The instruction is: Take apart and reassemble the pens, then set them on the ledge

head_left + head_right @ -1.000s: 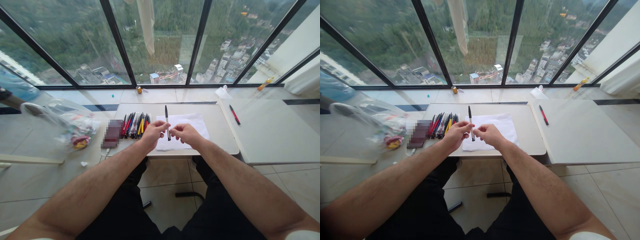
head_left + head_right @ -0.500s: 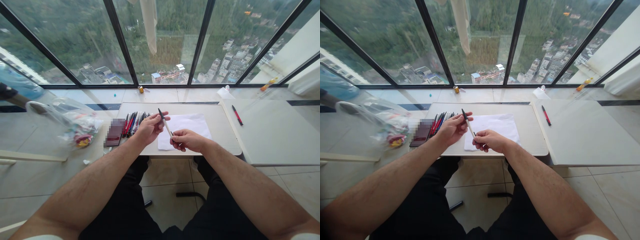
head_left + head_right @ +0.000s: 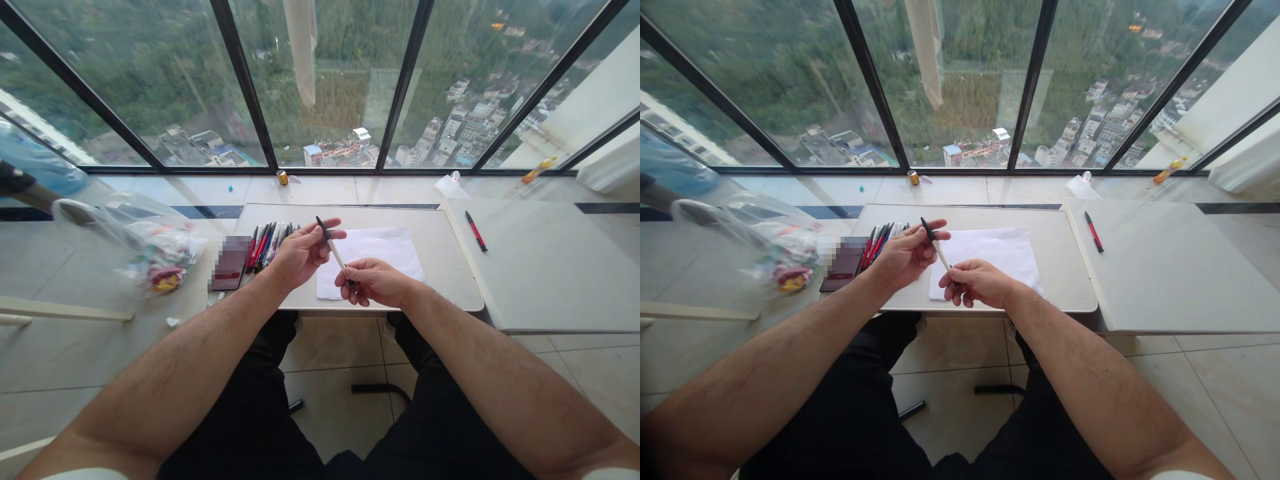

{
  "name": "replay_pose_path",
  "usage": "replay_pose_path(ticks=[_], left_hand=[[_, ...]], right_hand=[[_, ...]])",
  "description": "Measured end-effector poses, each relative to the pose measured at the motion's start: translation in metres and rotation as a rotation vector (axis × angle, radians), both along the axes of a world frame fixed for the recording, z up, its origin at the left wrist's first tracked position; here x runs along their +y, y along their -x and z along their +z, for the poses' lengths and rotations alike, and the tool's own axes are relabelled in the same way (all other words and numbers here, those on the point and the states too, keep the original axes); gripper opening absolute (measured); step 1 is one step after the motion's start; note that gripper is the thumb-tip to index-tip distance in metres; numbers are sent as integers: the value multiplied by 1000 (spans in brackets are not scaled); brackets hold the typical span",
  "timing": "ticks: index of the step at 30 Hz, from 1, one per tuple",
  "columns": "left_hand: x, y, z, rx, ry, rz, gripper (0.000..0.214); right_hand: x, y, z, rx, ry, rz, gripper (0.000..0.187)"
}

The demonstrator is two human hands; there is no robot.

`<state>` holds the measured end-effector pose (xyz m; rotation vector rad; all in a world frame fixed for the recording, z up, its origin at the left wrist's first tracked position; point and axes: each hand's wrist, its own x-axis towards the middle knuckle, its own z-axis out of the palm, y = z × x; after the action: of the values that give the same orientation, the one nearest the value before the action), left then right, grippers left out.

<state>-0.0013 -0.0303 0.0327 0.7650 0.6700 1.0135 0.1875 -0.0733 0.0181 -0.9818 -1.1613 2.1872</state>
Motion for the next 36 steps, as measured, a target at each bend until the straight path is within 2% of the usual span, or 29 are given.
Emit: replay_pose_path(ticks=[5,13,18,20,25,31,36], left_hand=[[-1,1,1,-13,-33,-25,20],[-3,3,8,-32,-71,-50,17],[-8,2,9,-5,-54,-179,22],[-9,1,10,11,-51,-194,22],[-8,-2,9,12,-61,-158,22],[-8,-13,1,41,-87,32,20],[-8,-16,-2,126,-53,114,24]], right_hand=[[-4,2,3,48,2,5,37],[-9,9,3,142,-18,-40,34],[-10,13,9,232,-29,13,40],[-10,12,10,234,-40,5,41],[-10,15,8,172,-76,-40,40],[-7,28,4,-18,-161,-320,41],[-5,29,7,-150,-184,-349,42]])
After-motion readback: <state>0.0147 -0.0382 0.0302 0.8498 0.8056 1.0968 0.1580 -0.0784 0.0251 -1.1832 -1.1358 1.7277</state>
